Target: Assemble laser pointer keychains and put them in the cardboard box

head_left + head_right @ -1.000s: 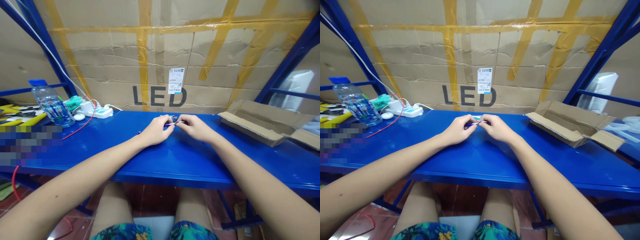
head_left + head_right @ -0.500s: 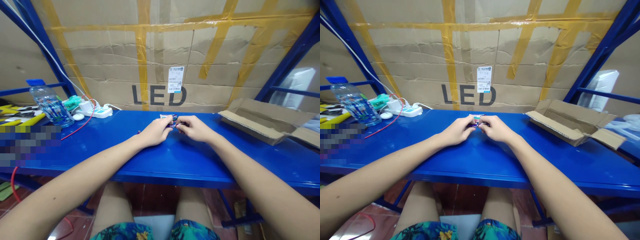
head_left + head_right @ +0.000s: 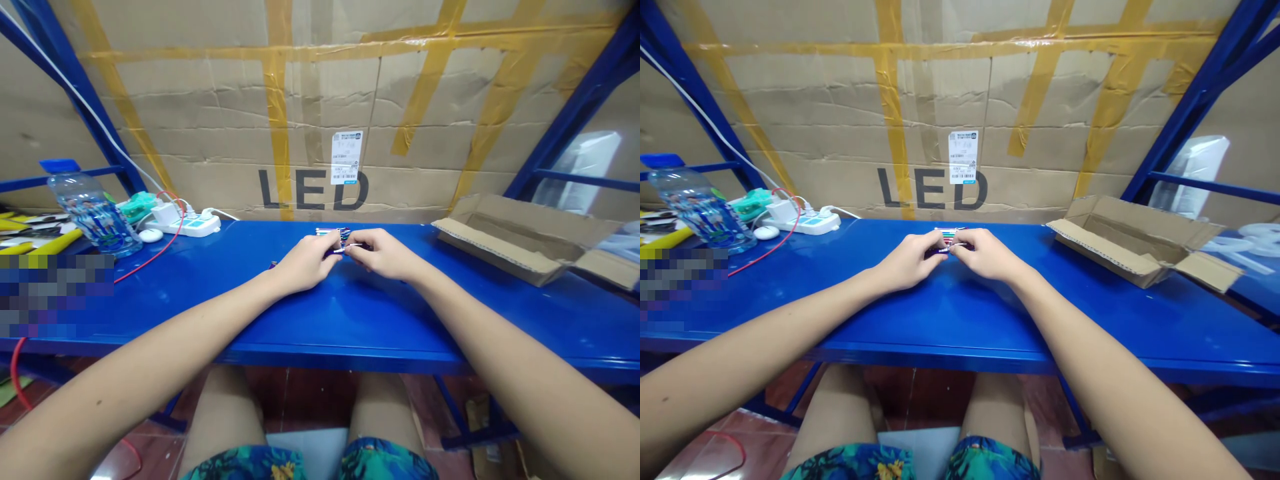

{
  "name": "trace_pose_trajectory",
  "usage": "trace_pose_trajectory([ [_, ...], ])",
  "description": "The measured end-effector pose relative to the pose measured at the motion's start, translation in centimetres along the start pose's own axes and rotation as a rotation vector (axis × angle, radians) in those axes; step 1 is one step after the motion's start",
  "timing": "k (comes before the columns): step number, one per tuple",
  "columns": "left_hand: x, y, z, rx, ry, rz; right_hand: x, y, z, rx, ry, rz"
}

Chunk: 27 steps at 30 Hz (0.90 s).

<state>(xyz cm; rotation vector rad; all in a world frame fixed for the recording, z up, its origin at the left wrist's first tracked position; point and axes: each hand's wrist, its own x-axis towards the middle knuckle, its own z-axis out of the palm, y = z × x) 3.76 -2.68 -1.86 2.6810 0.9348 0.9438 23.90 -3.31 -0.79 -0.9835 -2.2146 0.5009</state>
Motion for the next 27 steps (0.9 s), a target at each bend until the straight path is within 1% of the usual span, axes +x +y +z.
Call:
trace_pose_trajectory([
  [3, -0.10, 0.17, 0.32, -0.023, 0.043, 0.031, -0.02, -0.12, -0.16, 0.020, -0.008, 0.002],
  [5, -0.01, 0.27, 0.59, -0.018, 0.079, -0.003, -0.02, -0.11, -0.28, -0.002, 0.012, 0.012],
  [7, 0.17, 0.32, 0.86, 0.030, 0.088, -0.029, -0.03, -0.03, -0.37, -0.035, 0.034, 0.016],
  [11, 0.50, 0.26, 1.05, 0.118, 0.029, -0.050, -0.05, 0.15, -0.39, -0.089, 0.040, -0.007],
  [15, 0.38, 0.29, 0.62, 0.052, 0.000, -0.112, -0.08, 0.22, -0.35, -0.137, 0.018, -0.049],
  [17, 0.22, 0.30, 0.38, 0.015, -0.001, -0.120, -0.09, 0.20, -0.35, -0.135, 0.017, -0.051],
  [21, -0.06, 0.20, 0.21, -0.031, 0.044, -0.035, -0.13, -0.11, -0.35, -0.069, 0.011, -0.024],
  [23, -0.14, 0.20, 0.24, -0.040, 0.068, 0.012, -0.19, -0.35, -0.35, -0.004, -0.006, 0.018],
  [25, -0.17, 0.27, 0.32, -0.026, 0.082, 0.029, -0.25, -0.53, -0.37, 0.060, -0.021, 0.067],
  [27, -0.11, 0.35, 0.48, 0.002, 0.105, 0.020, -0.26, -0.59, -0.40, 0.075, -0.009, 0.076],
])
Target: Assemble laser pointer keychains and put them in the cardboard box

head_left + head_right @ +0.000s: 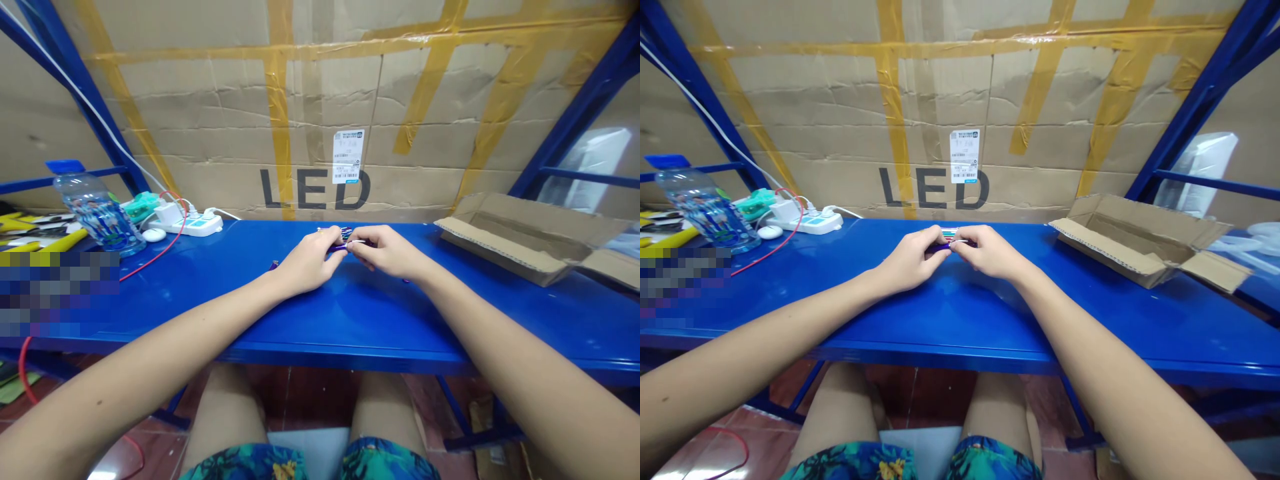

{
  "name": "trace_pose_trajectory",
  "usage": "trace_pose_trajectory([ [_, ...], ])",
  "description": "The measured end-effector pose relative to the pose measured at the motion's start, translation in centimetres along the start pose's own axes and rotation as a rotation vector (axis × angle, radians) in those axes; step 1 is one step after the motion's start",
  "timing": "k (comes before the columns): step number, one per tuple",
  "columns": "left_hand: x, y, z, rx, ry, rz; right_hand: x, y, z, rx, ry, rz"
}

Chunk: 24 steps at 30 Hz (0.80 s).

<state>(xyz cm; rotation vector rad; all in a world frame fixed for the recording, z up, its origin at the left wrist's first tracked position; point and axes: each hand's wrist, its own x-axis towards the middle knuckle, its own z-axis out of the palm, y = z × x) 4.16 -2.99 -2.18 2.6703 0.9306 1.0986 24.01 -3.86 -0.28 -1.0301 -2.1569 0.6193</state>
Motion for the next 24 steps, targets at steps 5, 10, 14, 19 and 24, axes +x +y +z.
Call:
trace_pose_trajectory([
  [5, 0.4, -0.2, 0.6, 0.137, -0.007, -0.026, 0.2, 0.2, 0.0, -0.093, 0.068, -0.084],
  [10, 0.5, -0.1, 0.1, 0.113, -0.119, -0.127, 0.2, 0.4, 0.0, -0.136, 0.031, -0.104],
  [14, 0.2, 0.2, -0.4, 0.047, -0.127, -0.124, 0.2, 0.4, 0.1, -0.079, 0.001, -0.046],
  [19, -0.1, 0.2, -0.3, 0.002, -0.045, -0.028, 0.1, 0.2, 0.1, 0.060, -0.049, 0.032],
  [24, 0.1, 0.2, 0.1, 0.033, 0.003, -0.042, 0.1, -0.1, 0.1, 0.054, -0.022, 0.015],
])
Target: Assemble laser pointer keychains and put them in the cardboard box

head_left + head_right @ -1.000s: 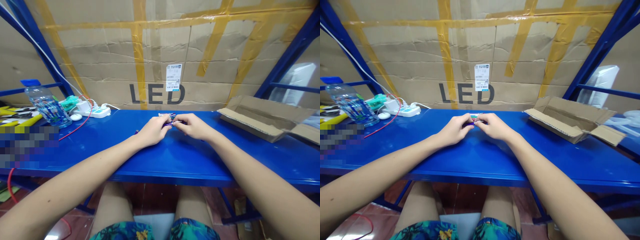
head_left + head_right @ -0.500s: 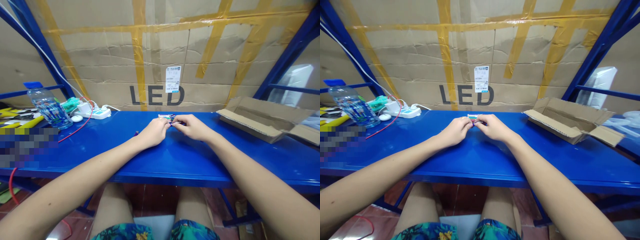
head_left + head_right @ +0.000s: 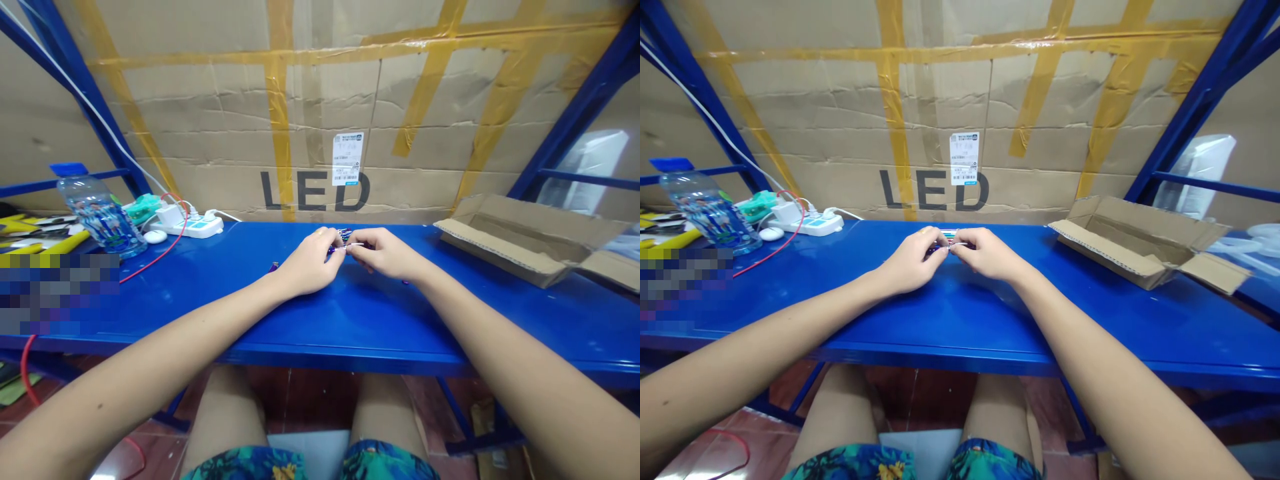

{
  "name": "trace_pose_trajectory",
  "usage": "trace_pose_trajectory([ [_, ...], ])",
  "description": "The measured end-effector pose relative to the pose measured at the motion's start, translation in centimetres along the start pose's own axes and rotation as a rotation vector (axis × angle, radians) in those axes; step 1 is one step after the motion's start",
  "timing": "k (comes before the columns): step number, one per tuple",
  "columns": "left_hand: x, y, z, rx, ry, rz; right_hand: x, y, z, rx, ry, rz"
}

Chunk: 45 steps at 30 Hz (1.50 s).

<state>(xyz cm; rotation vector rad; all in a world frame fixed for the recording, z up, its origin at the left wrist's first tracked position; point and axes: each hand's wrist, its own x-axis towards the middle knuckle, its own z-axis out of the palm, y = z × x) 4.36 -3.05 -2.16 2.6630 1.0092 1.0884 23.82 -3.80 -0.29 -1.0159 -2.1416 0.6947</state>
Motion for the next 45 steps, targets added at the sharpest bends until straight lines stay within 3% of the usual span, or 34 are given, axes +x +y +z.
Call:
trace_pose_trajectory([
  [6, 0.46, -0.43, 0.32, 0.100, -0.049, -0.001, 0.05, -0.09, 0.12, -0.118, 0.050, -0.092],
  [12, 0.34, 0.17, -0.33, 0.015, -0.108, -0.114, 0.07, 0.26, 0.12, -0.121, 0.041, -0.060],
  [23, -0.05, 0.17, -0.24, -0.027, -0.010, 0.001, 0.07, 0.13, 0.04, 0.063, -0.012, 0.036],
  [27, 0.19, 0.24, -0.01, 0.037, 0.005, -0.031, 0.09, 0.10, 0.10, 0.026, 0.017, 0.021],
  [31, 0.58, 0.03, 0.13, 0.137, -0.070, -0.063, 0.12, 0.26, 0.26, -0.084, 0.062, -0.055],
  [36, 0.32, 0.14, -0.33, 0.020, -0.171, -0.146, 0.16, 0.45, 0.36, -0.147, 0.061, -0.092],
  [40, -0.13, 0.18, -0.36, 0.111, -0.109, -0.044, 0.09, 0.22, 0.29, -0.040, 0.020, -0.008],
  [45, -0.26, -0.09, -0.12, 0.307, -0.064, 0.091, 0.03, -0.25, 0.40, 0.270, -0.018, 0.108],
])
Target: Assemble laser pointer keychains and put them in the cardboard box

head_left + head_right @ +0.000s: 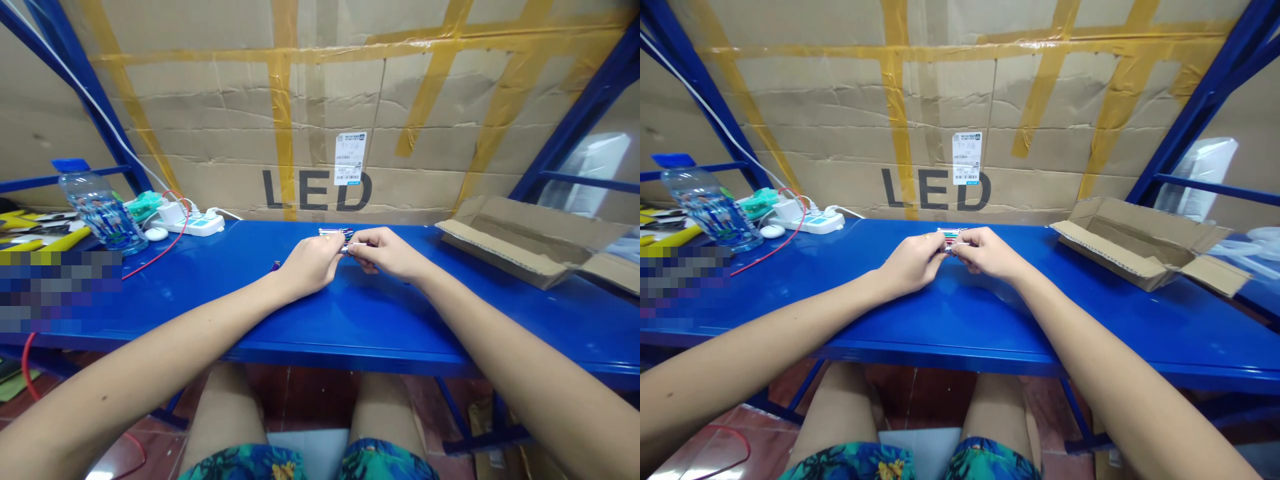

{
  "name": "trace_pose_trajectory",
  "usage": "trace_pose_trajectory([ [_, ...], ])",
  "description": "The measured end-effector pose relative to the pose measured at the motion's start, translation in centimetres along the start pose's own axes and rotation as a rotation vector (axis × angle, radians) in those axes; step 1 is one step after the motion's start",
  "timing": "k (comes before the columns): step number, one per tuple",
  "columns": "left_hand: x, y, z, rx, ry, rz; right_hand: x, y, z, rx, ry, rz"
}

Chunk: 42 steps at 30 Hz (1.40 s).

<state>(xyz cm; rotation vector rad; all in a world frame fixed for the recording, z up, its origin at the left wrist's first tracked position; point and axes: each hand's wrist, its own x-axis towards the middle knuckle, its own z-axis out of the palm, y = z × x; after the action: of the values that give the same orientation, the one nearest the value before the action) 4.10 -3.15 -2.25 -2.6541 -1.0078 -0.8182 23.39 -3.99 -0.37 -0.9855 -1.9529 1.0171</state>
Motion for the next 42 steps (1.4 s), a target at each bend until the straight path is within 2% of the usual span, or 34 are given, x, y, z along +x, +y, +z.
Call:
trace_pose_trajectory([
  [3, 0.0, 0.3, -0.2, 0.079, 0.035, 0.033, 0.0, -0.1, 0.2, 0.158, -0.023, 0.029],
  [5, -0.1, 0.7, -0.5, 0.072, 0.062, 0.033, 0.1, -0.1, 0.1, 0.159, -0.020, 0.021],
  [9, 0.1, 1.1, -0.5, -0.065, 0.103, -0.030, 0.2, 0.2, -0.4, -0.036, 0.044, -0.043],
  [14, 0.6, 0.0, 0.6, -0.147, 0.133, -0.086, 0.4, 0.6, -0.5, -0.324, 0.111, -0.219],
  [16, 0.7, -0.5, 0.8, -0.146, 0.103, -0.072, 0.4, 0.7, -0.4, -0.367, 0.123, -0.250],
  [20, 0.7, -0.5, 0.1, -0.158, -0.055, -0.119, 0.3, 0.6, -0.2, -0.381, 0.116, -0.272],
  [22, 0.6, -0.3, -0.3, -0.184, -0.098, -0.140, 0.3, 0.6, -0.2, -0.372, 0.098, -0.282],
  [34, 0.4, -0.4, -0.3, -0.112, -0.064, -0.044, 0.1, 0.3, -0.3, -0.262, 0.062, -0.119],
  [38, 0.4, -0.3, -0.2, -0.104, -0.045, -0.076, 0.2, 0.3, -0.4, -0.205, 0.058, -0.054],
  [42, 0.5, -0.2, -0.2, -0.144, -0.024, -0.126, 0.2, 0.2, -0.6, -0.215, 0.071, -0.061],
])
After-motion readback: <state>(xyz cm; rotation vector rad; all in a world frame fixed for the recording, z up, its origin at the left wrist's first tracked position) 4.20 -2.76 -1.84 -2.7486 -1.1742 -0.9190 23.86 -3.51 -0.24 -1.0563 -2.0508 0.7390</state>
